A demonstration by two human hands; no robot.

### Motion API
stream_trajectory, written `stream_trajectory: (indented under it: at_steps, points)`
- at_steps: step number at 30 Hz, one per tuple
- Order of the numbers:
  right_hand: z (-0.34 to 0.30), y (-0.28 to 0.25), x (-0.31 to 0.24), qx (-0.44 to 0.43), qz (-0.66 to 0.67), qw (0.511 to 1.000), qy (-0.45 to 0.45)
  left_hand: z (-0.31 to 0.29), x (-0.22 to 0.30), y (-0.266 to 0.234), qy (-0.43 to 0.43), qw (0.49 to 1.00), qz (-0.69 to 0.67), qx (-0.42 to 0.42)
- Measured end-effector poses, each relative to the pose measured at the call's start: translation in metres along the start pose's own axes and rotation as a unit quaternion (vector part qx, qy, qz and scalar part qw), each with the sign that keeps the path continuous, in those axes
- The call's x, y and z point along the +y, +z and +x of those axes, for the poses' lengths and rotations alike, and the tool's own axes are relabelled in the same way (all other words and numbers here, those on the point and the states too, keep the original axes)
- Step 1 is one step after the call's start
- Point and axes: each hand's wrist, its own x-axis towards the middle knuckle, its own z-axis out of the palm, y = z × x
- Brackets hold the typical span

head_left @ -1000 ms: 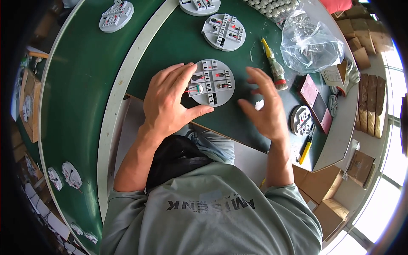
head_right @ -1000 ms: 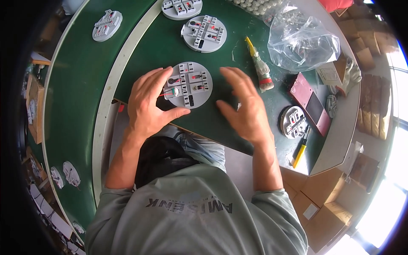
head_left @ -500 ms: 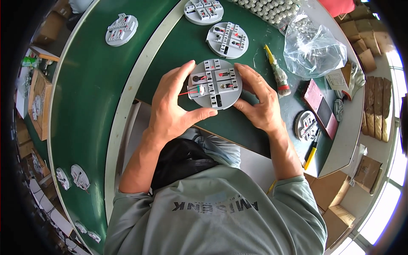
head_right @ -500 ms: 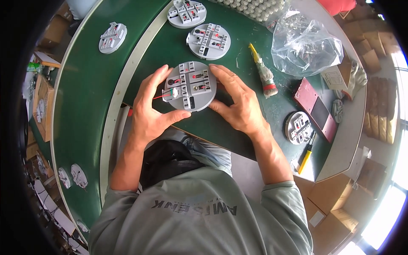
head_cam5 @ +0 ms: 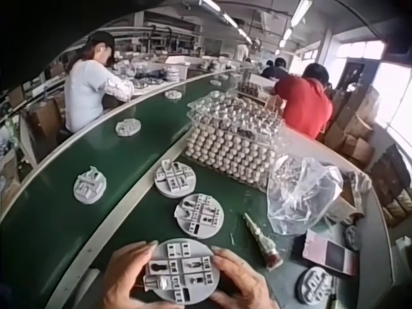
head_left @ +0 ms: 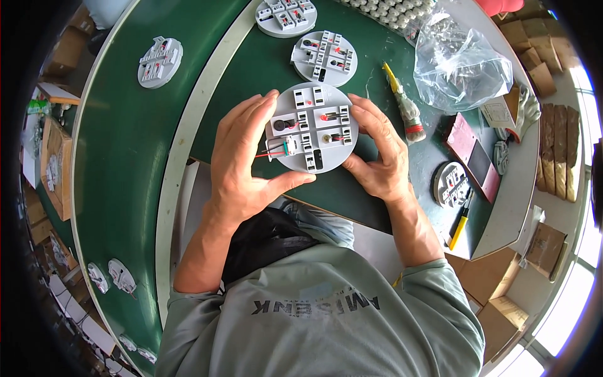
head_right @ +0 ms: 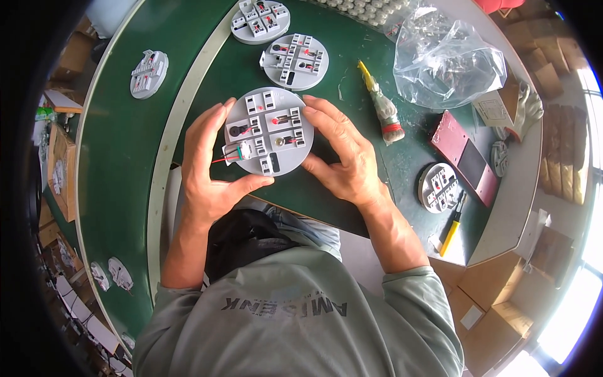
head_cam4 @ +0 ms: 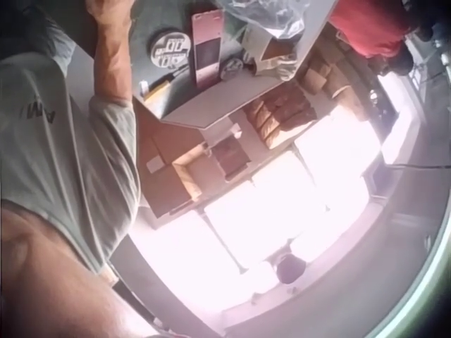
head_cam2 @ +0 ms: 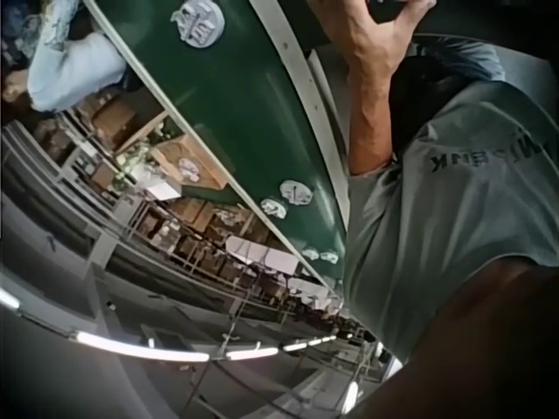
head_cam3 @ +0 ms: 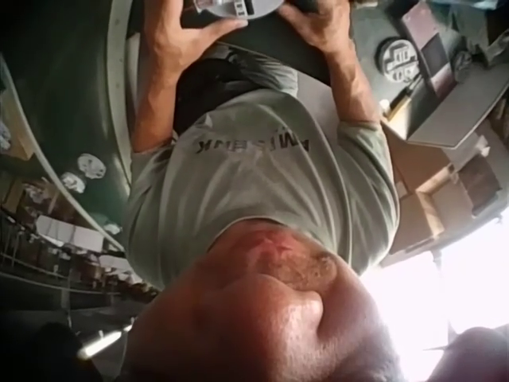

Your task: Assembling small electronic components onto circular bases using adhesive and placing them on a conveyor belt.

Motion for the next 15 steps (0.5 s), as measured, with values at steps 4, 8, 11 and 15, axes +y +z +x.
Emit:
stream_trajectory:
  at_steps: [4, 8, 11, 15]
  points:
    - [0.003, 0.004, 0.002, 0.014, 0.011, 1.0, -0.02, 0.0, -0.001, -0.002, 0.001, 1.0, 0.0, -0.001]
    - [0.006, 0.005, -0.002, 0.013, -0.038, 0.997, -0.065, -0.002, -0.001, -0.004, -0.015, 1.0, -0.019, -0.001]
    - [0.007, 0.002, -0.005, 0.002, -0.083, 0.995, -0.061, 0.001, 0.003, -0.003, -0.026, 0.999, -0.034, 0.001]
    - [0.004, 0.001, -0.006, 0.009, -0.123, 0.991, -0.061, 0.001, 0.01, -0.005, -0.072, 0.995, -0.068, -0.007]
